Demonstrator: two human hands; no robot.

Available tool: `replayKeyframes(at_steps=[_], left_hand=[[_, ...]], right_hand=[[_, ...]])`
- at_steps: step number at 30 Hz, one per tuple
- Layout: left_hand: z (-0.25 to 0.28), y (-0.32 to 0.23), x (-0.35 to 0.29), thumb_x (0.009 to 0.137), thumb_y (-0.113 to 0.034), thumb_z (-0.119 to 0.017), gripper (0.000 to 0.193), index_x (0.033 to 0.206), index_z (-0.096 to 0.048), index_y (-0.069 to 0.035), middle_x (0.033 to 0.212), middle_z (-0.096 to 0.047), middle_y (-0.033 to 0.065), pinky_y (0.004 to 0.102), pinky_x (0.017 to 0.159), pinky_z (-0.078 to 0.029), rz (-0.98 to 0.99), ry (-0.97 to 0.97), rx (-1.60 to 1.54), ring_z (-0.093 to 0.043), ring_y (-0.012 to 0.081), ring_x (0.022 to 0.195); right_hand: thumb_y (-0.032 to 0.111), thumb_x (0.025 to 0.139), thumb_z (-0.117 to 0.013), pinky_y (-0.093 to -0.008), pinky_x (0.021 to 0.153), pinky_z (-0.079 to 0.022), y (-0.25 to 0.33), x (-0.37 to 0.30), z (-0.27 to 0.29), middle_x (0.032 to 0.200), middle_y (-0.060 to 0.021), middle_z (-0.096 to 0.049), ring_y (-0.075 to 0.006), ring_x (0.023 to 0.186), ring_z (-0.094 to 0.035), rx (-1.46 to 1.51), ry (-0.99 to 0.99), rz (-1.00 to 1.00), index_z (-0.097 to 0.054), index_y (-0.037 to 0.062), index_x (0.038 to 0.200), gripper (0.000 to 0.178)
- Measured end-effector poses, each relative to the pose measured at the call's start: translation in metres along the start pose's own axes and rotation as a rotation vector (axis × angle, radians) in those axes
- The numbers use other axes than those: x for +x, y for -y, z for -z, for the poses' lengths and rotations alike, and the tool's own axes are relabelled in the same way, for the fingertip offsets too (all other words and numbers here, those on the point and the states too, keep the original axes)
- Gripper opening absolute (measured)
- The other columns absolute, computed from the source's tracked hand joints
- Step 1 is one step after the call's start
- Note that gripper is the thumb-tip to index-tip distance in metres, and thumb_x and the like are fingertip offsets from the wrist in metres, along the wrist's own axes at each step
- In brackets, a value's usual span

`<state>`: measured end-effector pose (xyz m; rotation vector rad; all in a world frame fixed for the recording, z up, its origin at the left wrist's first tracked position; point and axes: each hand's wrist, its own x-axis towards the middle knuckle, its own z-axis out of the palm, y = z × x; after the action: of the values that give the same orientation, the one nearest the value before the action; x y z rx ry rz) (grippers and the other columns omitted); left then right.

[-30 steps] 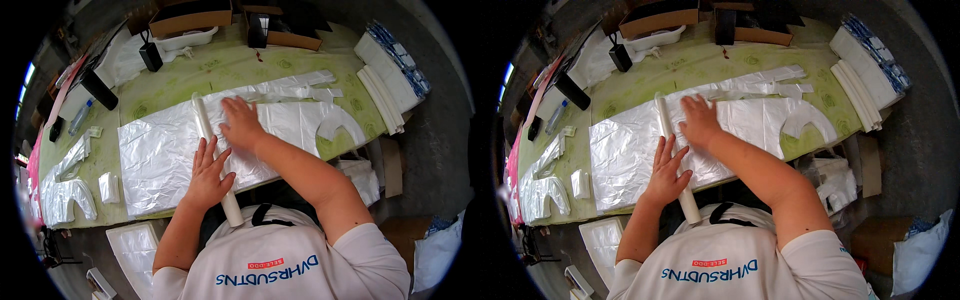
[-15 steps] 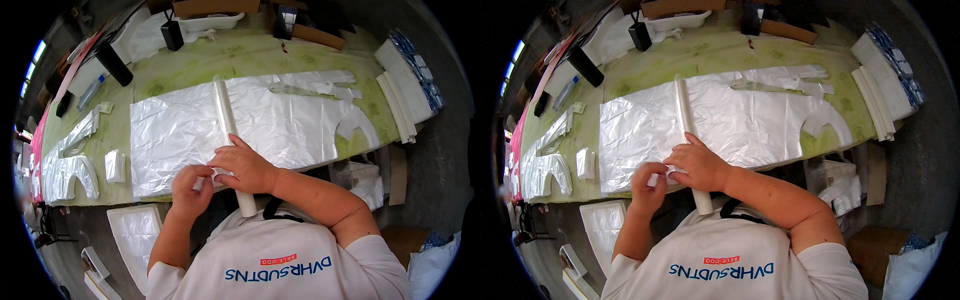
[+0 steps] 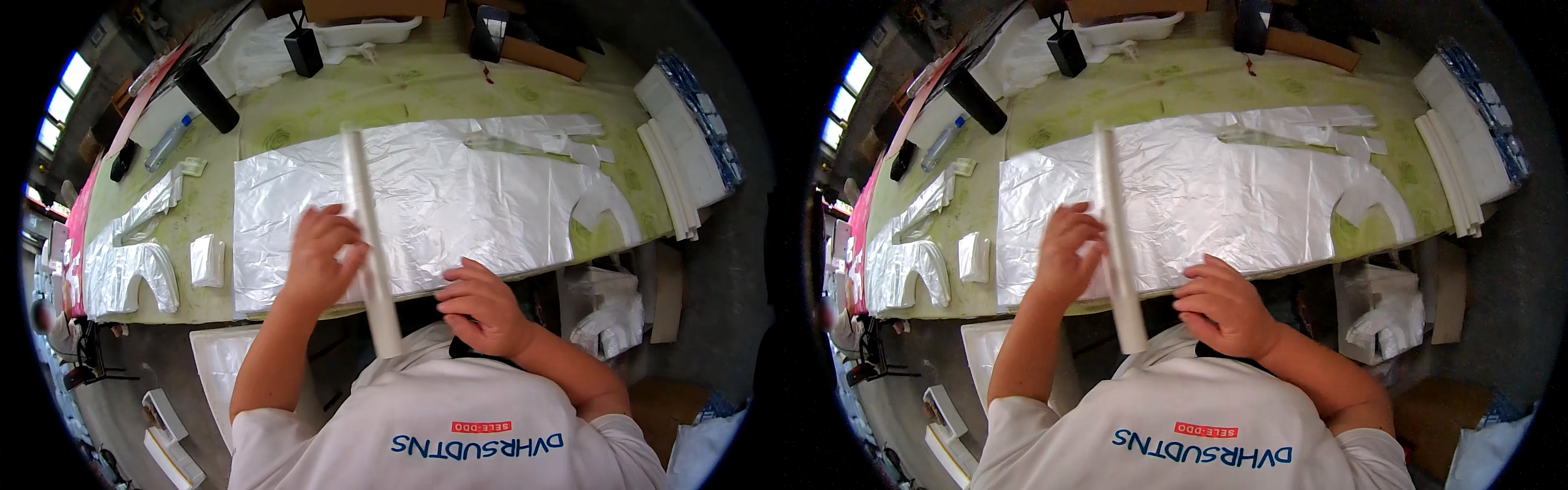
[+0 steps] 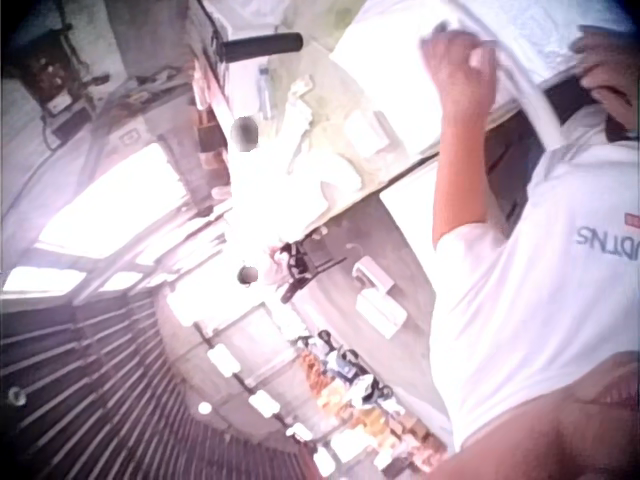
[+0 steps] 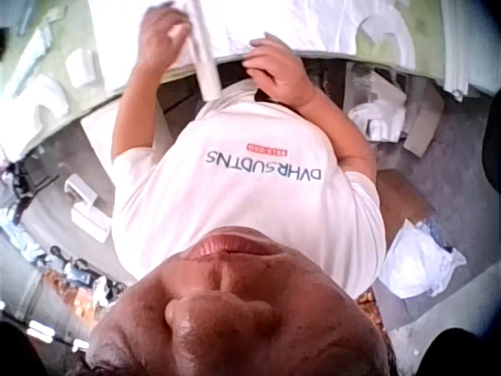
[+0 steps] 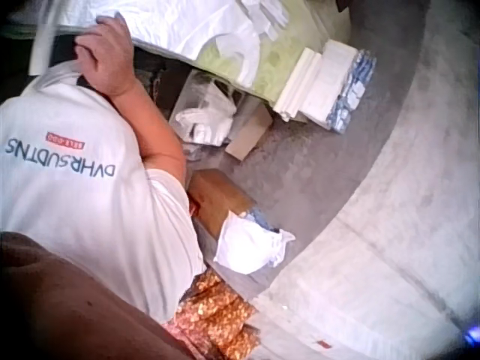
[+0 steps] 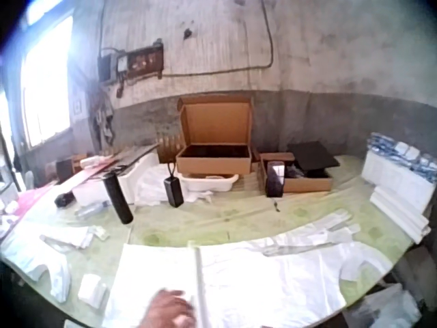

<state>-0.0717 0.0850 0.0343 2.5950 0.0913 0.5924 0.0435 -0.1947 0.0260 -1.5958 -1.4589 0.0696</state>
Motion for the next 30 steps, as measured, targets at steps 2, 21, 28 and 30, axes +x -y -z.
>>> replayKeyframes(at_steps=[2,21,28,30], left_hand=[[0.010,0.007,-0.010,0.087,-0.008,-0.069,0.004,0.084,-0.068,-0.005,0.096,-0.070,0.0099,0.0477,0.100,-0.046,0.096,-0.267,-0.022,-0.063,0.0366,0.109],[0.055,0.027,-0.110,0.091,-0.020,-0.069,0.074,0.156,-0.035,-0.010,0.161,-0.031,0.0224,0.0474,0.119,-0.032,0.820,0.016,0.448,-0.033,0.0418,0.147],[0.051,0.025,-0.124,0.096,-0.005,-0.055,0.069,0.160,-0.030,-0.013,0.143,-0.056,0.0167,0.0367,0.104,-0.048,0.683,-0.285,-0.074,-0.058,0.0235,0.126],[0.035,-0.014,-0.103,0.097,-0.003,-0.053,0.069,0.160,-0.029,-0.015,0.127,-0.065,0.0120,0.0307,0.090,-0.052,0.793,-0.343,-0.622,-0.062,0.0156,0.105]], right_hand=[[0.003,0.080,-0.076,-0.0534,0.105,-0.046,0.000,-0.016,0.003,0.103,-0.0094,-0.070,-0.0334,0.107,-0.065,0.039,-0.041,-0.052,-0.070,0.0078,0.096,0.018],[0.000,0.080,-0.075,-0.0483,0.100,-0.050,-0.009,-0.035,0.002,0.101,-0.0098,-0.071,-0.0325,0.102,-0.066,0.195,-0.072,-0.025,-0.070,0.0065,0.097,0.019],[-0.002,0.079,-0.073,-0.0469,0.096,-0.052,-0.012,-0.046,0.006,0.101,-0.0113,-0.071,-0.0336,0.101,-0.067,0.185,-0.116,-0.021,-0.069,0.0052,0.097,0.020],[-0.004,0.081,-0.072,-0.0451,0.094,-0.053,-0.011,-0.048,0.006,0.101,-0.0119,-0.071,-0.0341,0.099,-0.067,0.205,-0.135,-0.044,-0.069,0.0044,0.099,0.020]])
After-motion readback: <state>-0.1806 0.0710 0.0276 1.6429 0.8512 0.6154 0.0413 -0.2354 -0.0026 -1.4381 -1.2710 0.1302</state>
